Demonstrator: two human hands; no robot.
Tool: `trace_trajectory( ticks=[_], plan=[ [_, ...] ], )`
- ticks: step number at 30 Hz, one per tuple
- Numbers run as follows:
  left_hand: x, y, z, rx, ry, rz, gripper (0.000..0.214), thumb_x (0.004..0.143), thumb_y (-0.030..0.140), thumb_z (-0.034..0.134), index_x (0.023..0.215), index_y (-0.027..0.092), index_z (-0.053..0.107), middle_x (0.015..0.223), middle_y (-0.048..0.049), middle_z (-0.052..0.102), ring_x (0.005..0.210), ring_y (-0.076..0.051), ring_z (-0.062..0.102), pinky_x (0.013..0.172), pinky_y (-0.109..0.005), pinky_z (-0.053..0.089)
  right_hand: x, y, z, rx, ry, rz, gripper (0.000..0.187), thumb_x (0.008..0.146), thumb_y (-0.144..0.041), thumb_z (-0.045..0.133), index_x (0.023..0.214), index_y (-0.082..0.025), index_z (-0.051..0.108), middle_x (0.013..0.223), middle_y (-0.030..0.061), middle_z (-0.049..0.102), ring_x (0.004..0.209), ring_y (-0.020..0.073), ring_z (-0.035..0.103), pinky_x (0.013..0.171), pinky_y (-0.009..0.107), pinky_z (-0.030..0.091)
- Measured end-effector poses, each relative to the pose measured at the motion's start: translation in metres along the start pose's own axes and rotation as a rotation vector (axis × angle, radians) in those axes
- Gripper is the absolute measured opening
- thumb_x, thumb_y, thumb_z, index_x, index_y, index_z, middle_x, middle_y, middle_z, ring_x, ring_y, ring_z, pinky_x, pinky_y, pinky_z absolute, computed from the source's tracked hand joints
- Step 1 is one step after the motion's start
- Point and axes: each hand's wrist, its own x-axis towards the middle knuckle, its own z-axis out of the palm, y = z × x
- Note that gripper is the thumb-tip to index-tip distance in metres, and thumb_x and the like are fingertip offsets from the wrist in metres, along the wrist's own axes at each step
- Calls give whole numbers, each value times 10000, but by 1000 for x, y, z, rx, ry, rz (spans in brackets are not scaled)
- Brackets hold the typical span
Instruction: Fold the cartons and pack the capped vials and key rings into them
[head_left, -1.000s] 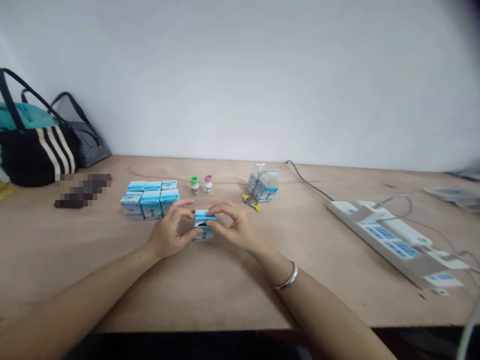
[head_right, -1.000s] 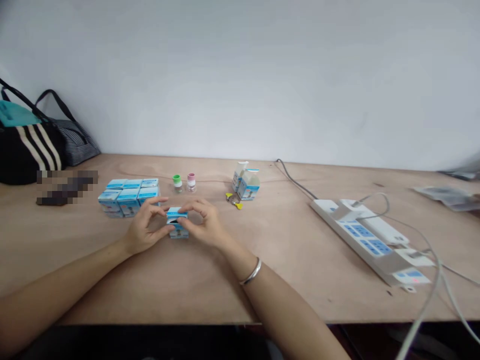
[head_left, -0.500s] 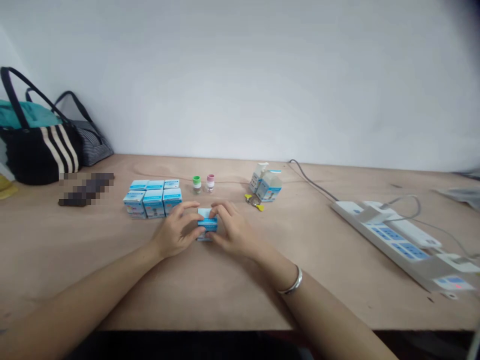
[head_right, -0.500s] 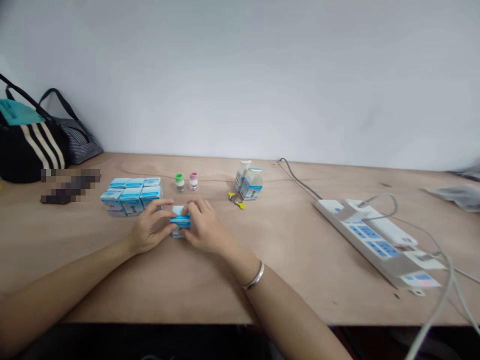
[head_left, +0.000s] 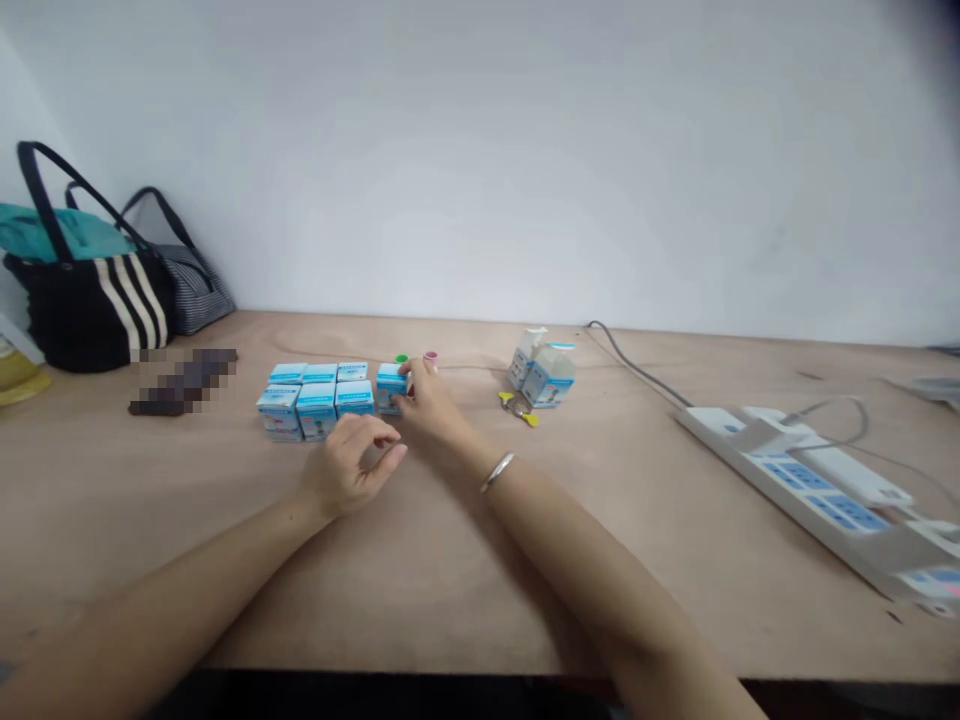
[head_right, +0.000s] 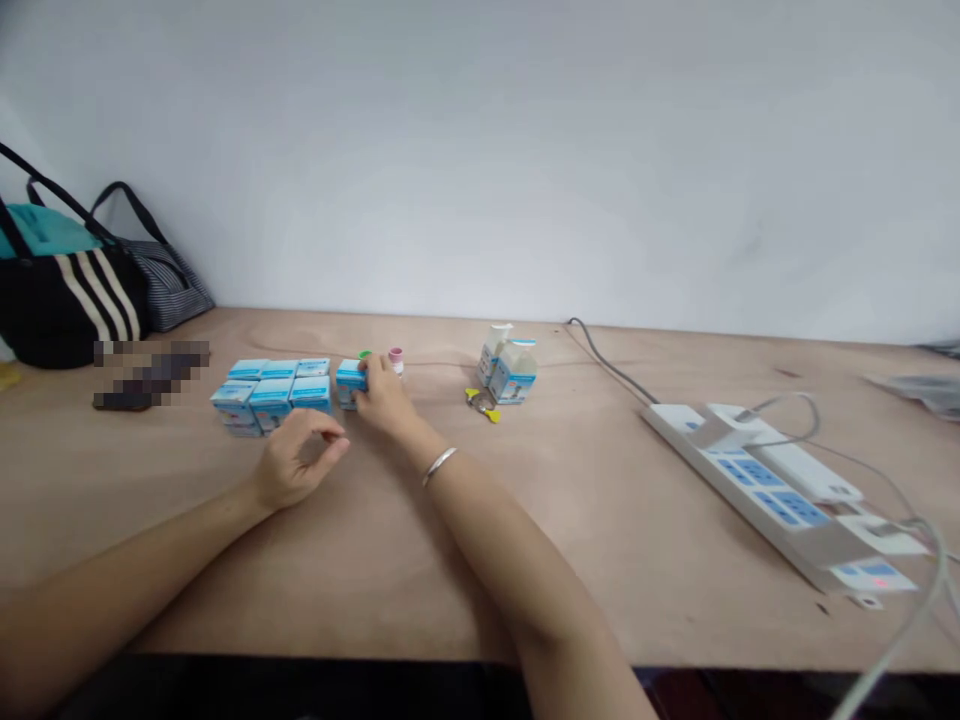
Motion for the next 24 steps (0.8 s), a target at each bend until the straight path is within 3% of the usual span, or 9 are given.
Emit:
trace_trajectory(
  ticks=[4,7,9,11,15,17,20,24],
  plan=[
    [-1,-1,-1,-3,-12,-2,59,836,268,560,868,219,564,726,11,647,687,-144,618,715,-308,460,4,-4,7,-9,-12,-89,329,744,-102,513,1062,-182,489,1115,97,541,882,178,539,764,318,468],
    [-1,-2,0,-2,-21,-8,81,832,275,560,892,222,566,722,12,650,685,-146,622,712,-305,463,-7,0,-8,-154,33,-117,337,774,-119,514,1099,-208,515,1171,72,528,933,168,547,787,287,468],
    [-2,-3,1,-10,-29,-10,93,831,274,561,906,220,565,726,11,654,682,-144,627,715,-305,463,-17,8,-27,-280,101,-38,268,798,-168,521,1058,-222,554,1122,58,541,920,179,554,777,293,466],
    [-2,-4,2,-22,-42,-9,95,830,270,562,910,218,565,734,9,659,675,-141,629,716,-306,463,-28,21,-50,-346,191,73,205,810,-226,522,1004,-188,578,1097,103,526,878,216,550,750,352,462],
    [-3,-5,5,-50,-95,18,70,830,251,561,891,221,575,734,13,662,668,-136,632,693,-296,466,-46,49,-91,-489,399,274,286,760,-250,562,1023,-142,594,1212,194,432,1115,363,414,875,519,358],
    [-3,-4,8,-64,-127,39,58,831,236,559,882,220,580,741,13,664,665,-131,631,691,-292,466,-52,62,-104,-607,399,377,303,732,-292,593,999,-152,617,1266,204,424,1159,399,363,881,556,323],
    [-4,-4,10,-81,-154,68,48,834,220,556,876,218,581,756,9,667,661,-128,626,694,-296,465,-54,76,-112,-710,297,454,288,735,-294,581,981,-152,628,1215,204,513,1168,395,371,901,596,277],
    [-4,-4,9,-80,-155,75,48,836,205,556,872,221,582,758,4,664,677,-135,624,688,-300,471,-51,72,-113,-721,322,327,270,784,-219,524,1031,-142,600,1086,169,612,1172,334,421,1006,619,103]
  ],
)
